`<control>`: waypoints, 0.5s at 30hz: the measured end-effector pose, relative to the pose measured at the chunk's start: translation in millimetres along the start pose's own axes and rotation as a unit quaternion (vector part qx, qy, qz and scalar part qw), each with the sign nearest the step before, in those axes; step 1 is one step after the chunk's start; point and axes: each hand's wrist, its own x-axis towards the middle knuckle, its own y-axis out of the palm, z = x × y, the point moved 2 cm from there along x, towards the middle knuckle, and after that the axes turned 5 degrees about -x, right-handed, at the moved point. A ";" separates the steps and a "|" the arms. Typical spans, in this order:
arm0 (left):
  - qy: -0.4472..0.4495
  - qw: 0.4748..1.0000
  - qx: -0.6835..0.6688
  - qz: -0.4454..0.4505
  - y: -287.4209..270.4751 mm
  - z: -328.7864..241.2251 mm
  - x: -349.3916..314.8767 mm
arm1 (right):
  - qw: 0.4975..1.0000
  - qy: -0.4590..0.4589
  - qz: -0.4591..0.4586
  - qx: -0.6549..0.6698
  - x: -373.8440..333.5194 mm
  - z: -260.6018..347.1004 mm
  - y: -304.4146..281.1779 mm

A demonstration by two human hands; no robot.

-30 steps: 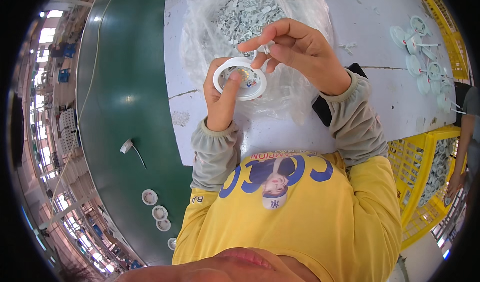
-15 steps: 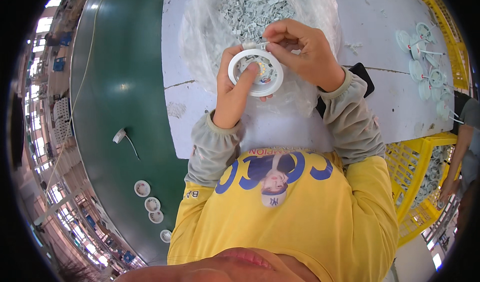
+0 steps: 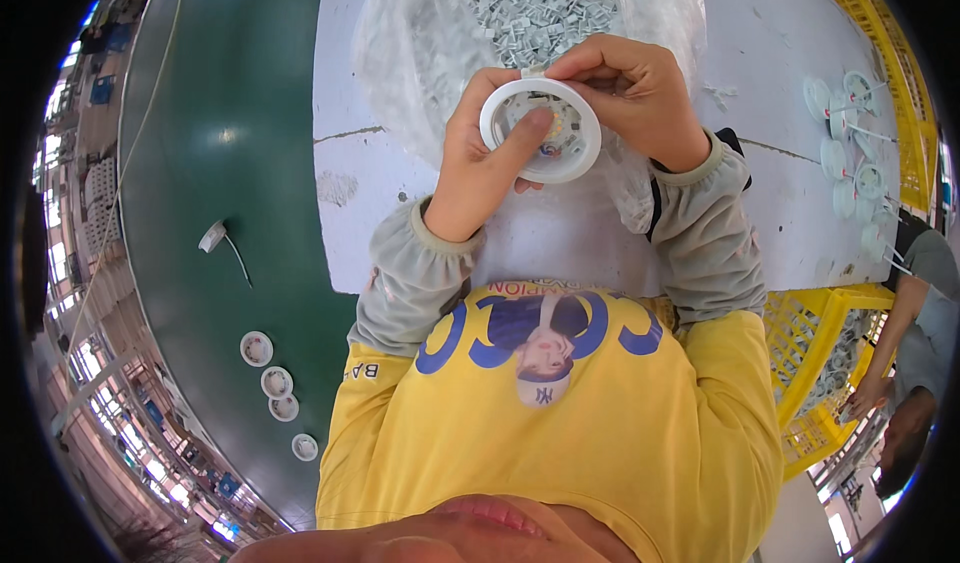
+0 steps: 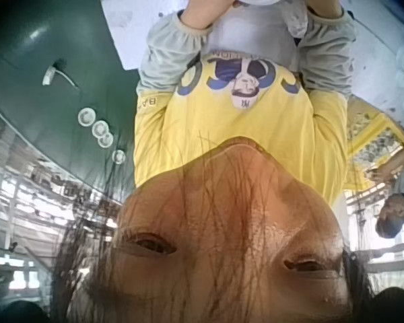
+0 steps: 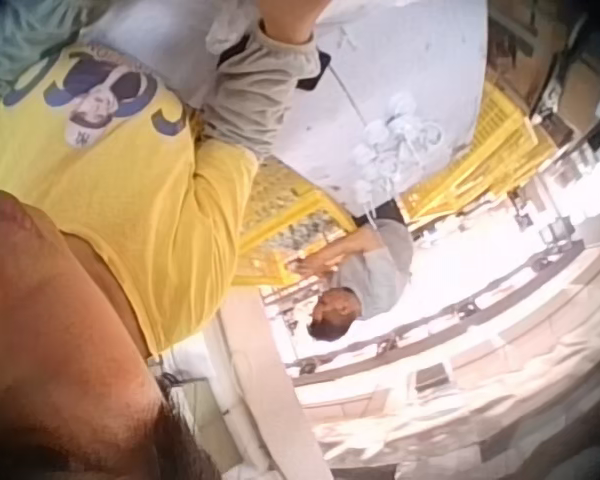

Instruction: The person assembles circular LED light fixtures by taking plastic clips from a bag, attaching them onto the light housings by hand, and placing the assembled units onto the work surface.

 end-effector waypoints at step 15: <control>-0.008 1.000 0.013 0.011 -0.1 0.0 -2.2 | 0.997 -0.017 0.016 -0.076 -0.5 -0.9 -2.3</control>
